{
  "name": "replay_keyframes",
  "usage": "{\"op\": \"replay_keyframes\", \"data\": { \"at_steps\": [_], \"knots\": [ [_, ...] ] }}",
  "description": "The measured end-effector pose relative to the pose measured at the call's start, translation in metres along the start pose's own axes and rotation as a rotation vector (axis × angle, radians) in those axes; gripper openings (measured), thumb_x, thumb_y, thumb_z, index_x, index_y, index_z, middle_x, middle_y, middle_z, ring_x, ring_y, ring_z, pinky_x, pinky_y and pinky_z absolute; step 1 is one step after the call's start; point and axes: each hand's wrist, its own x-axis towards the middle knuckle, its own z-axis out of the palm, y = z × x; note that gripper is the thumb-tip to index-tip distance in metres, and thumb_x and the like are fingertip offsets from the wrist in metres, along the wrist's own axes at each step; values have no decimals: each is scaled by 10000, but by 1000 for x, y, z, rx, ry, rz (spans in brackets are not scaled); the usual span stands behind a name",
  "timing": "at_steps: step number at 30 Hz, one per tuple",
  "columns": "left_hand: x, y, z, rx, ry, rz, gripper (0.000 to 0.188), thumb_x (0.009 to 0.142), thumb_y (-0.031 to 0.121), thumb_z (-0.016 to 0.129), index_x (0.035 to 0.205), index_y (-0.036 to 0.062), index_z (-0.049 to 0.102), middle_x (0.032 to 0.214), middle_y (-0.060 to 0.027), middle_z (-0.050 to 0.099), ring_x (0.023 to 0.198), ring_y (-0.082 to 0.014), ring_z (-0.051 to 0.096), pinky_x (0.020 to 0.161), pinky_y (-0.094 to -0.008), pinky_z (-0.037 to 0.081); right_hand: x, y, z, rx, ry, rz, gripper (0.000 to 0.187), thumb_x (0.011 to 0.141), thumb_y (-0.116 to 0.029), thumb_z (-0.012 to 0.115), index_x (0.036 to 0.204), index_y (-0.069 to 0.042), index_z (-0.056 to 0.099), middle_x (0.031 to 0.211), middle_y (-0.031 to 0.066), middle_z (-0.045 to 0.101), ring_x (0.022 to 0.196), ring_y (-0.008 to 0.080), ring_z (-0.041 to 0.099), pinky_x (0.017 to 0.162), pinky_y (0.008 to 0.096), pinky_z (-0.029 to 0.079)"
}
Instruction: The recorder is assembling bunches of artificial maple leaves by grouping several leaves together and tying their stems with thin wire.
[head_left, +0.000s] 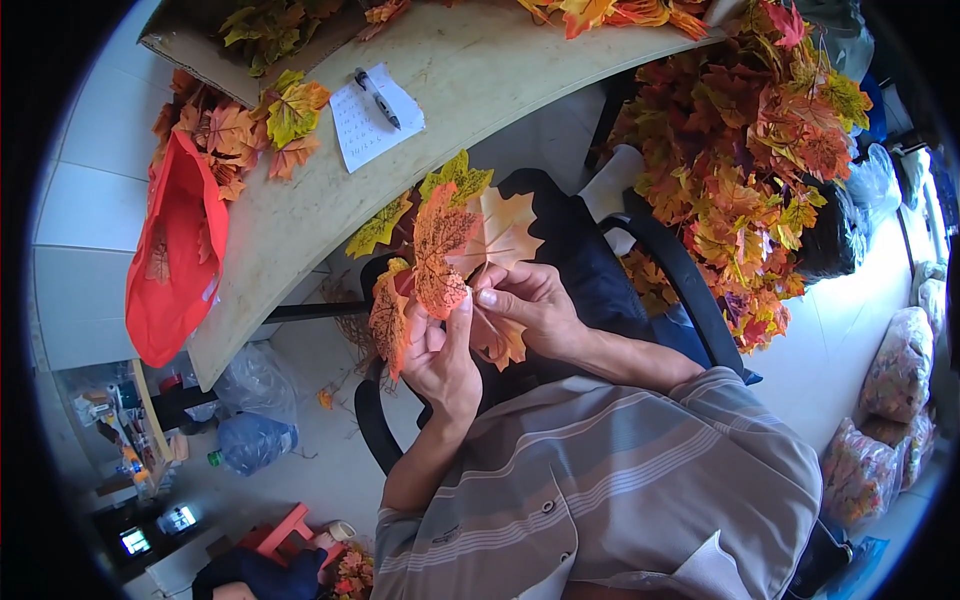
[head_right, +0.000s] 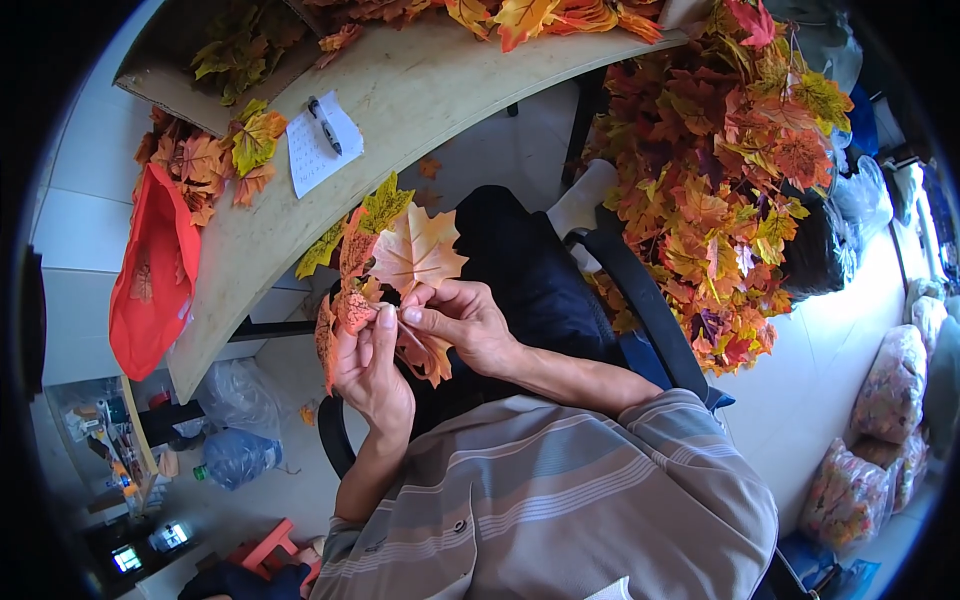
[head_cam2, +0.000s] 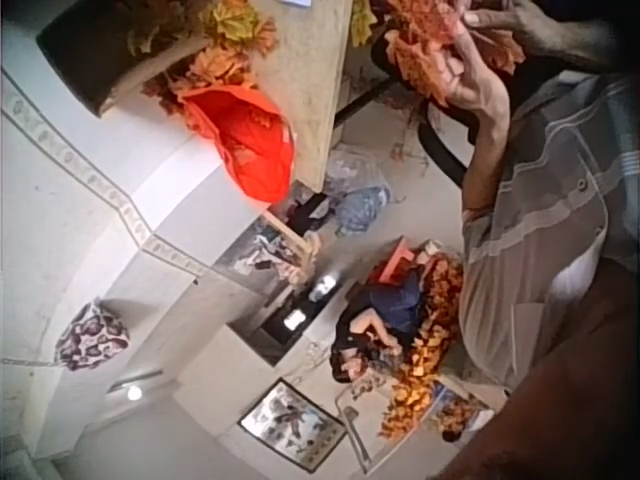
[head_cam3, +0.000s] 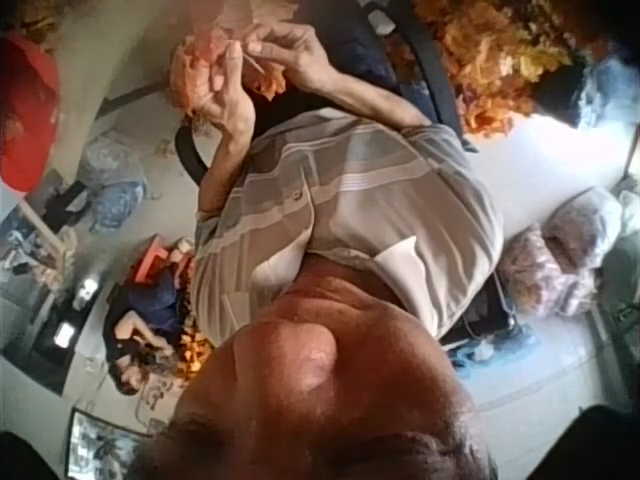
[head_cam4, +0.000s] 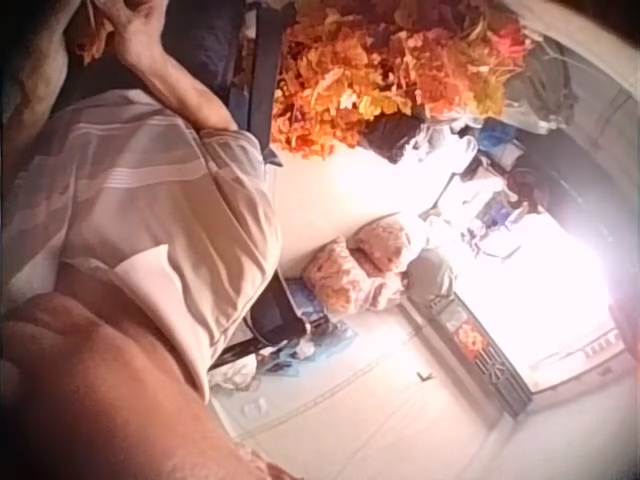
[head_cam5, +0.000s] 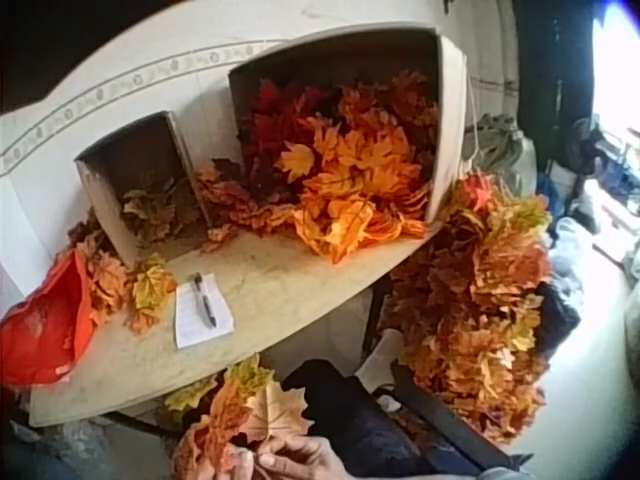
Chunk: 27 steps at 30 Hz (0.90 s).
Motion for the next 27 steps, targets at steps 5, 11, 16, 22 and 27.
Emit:
{"op": "replay_keyframes", "data": {
  "at_steps": [5, 11, 16, 22, 27],
  "knots": [
    [1, -1, 0, -73, 0, -29, 172, 867, 3, 615, 1036, -22, 604, 970, -63, 622, 889, -104, 573, 811, -225, 445, 0, 0, 2, -3, 13, -10, 94, 892, -62, 606, 936, 16, 634, 863, 29, 626, 763, 74, 579, 707, 214, 481],
    [0, 1, 2, -160, 39, -110, 142, 870, 30, 625, 1007, -4, 610, 940, -45, 620, 881, -94, 565, 810, -224, 429, 1, 3, 4, -49, 43, -47, 92, 891, -56, 604, 934, 18, 637, 857, 38, 625, 759, 77, 583, 705, 217, 484],
    [-3, -5, -5, -170, 4, -151, 149, 887, 28, 599, 1032, -7, 596, 1042, -58, 607, 951, -117, 554, 856, -261, 431, 1, 4, 3, -54, 36, -35, 77, 898, -44, 585, 916, 14, 632, 873, 35, 637, 768, 72, 576, 703, 229, 467],
    [-1, -5, -14, -111, -62, -95, 207, 877, -2, 594, 1084, -8, 584, 1055, -57, 607, 961, -116, 560, 857, -255, 439, 1, 0, 3, -9, 3, -19, 84, 896, -42, 593, 929, 29, 624, 823, 50, 620, 695, 87, 588, 610, 214, 493],
    [7, 3, -26, -71, -217, -243, 227, 855, -38, 597, 1082, -46, 586, 1049, -75, 612, 918, -114, 584, 807, -234, 479, 0, -8, 5, -104, 10, -84, 89, 897, -54, 599, 931, 27, 615, 805, 51, 617, 670, 85, 581, 592, 213, 488]
  ]
}}
